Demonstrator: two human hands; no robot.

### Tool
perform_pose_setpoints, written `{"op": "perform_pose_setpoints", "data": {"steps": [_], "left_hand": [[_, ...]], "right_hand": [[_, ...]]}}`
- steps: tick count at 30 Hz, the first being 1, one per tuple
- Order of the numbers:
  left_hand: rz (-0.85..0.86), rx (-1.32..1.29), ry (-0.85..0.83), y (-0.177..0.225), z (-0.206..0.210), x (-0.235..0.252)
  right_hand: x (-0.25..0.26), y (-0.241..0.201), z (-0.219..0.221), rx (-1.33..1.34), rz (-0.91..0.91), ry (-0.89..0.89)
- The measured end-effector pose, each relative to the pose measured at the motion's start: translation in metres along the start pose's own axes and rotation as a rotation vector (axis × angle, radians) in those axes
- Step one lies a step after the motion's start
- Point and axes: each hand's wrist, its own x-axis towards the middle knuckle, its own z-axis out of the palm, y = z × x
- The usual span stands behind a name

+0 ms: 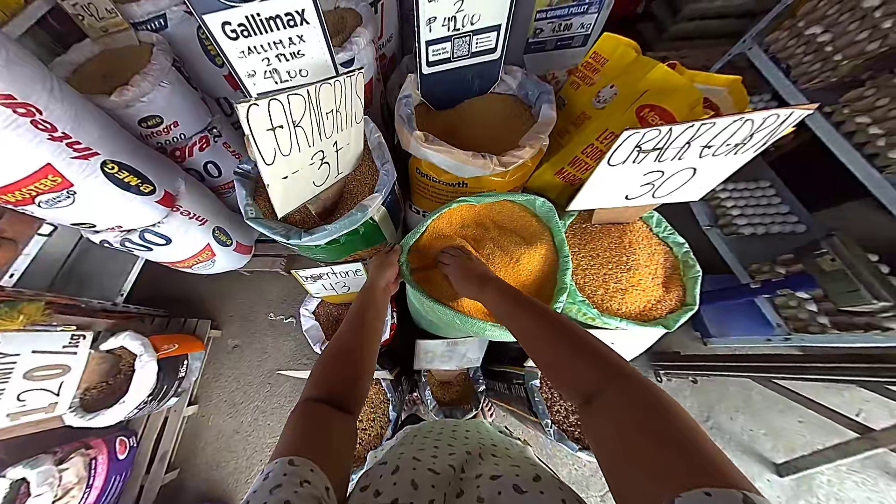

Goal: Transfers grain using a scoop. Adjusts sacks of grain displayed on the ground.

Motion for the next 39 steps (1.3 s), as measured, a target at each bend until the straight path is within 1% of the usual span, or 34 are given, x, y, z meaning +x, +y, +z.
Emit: {"op": "perform_pose_setpoints", "data": {"steps": [4, 7, 8, 10, 12, 13, 15, 19, 21, 24, 27, 31, 33, 35, 37, 39], "left_hand": [[0.006, 0.024, 0.014, 0.003, 0.002, 0.000], [-0.002, 0.042, 0.001, 0.004, 0.001, 0.002], [-0.005, 0.049, -0.004, 0.005, 0.001, 0.003], [0.001, 0.060, -0.001, 0.005, 0.002, 0.002], [0.014, 0.071, 0.009, 0.004, 0.002, 0.002], [0.021, 0.078, 0.010, 0.004, 0.003, 0.002], [0.033, 0.098, 0.006, 0.004, 0.003, 0.003], [0.028, 0.147, 0.007, 0.007, 0.003, 0.004], [0.027, 0.168, 0.004, 0.007, 0.003, 0.003], [0.021, 0.164, 0.007, 0.007, 0.003, 0.003], [0.026, 0.177, -0.008, 0.007, 0.001, 0.003], [0.043, 0.204, -0.022, 0.008, 0.000, 0.004], [0.035, 0.198, -0.029, 0.008, -0.001, 0.004], [0.035, 0.283, -0.041, 0.016, -0.002, 0.002], [0.072, 0.539, -0.063, 0.030, 0.000, 0.000], [0.152, 0.838, -0.081, 0.042, 0.004, 0.001]], "right_hand": [[-0.014, 0.019, -0.007, 0.001, 0.069, 0.016], [-0.021, 0.011, -0.022, 0.032, 0.110, 0.118], [-0.020, 0.004, -0.025, 0.022, 0.082, 0.158], [-0.007, -0.008, -0.024, 0.036, -0.041, 0.205], [0.013, -0.018, -0.016, 0.052, -0.144, 0.126], [0.022, -0.023, -0.015, 0.051, -0.160, 0.059], [0.035, -0.028, -0.014, 0.036, -0.158, 0.001], [0.052, -0.033, -0.015, -0.070, -0.035, -0.100], [0.061, -0.033, -0.014, -0.133, 0.018, -0.114], [0.067, -0.033, -0.014, -0.140, 0.118, -0.120], [0.061, -0.033, -0.017, -0.125, 0.216, -0.167], [0.040, -0.026, -0.020, -0.084, 0.278, -0.142], [0.030, -0.027, -0.029, -0.048, 0.299, -0.166], [0.026, -0.030, -0.040, -0.019, 0.276, -0.175], [0.029, -0.033, -0.045, 0.023, 0.192, -0.151], [0.039, -0.033, -0.038, 0.032, 0.094, -0.109]]}}
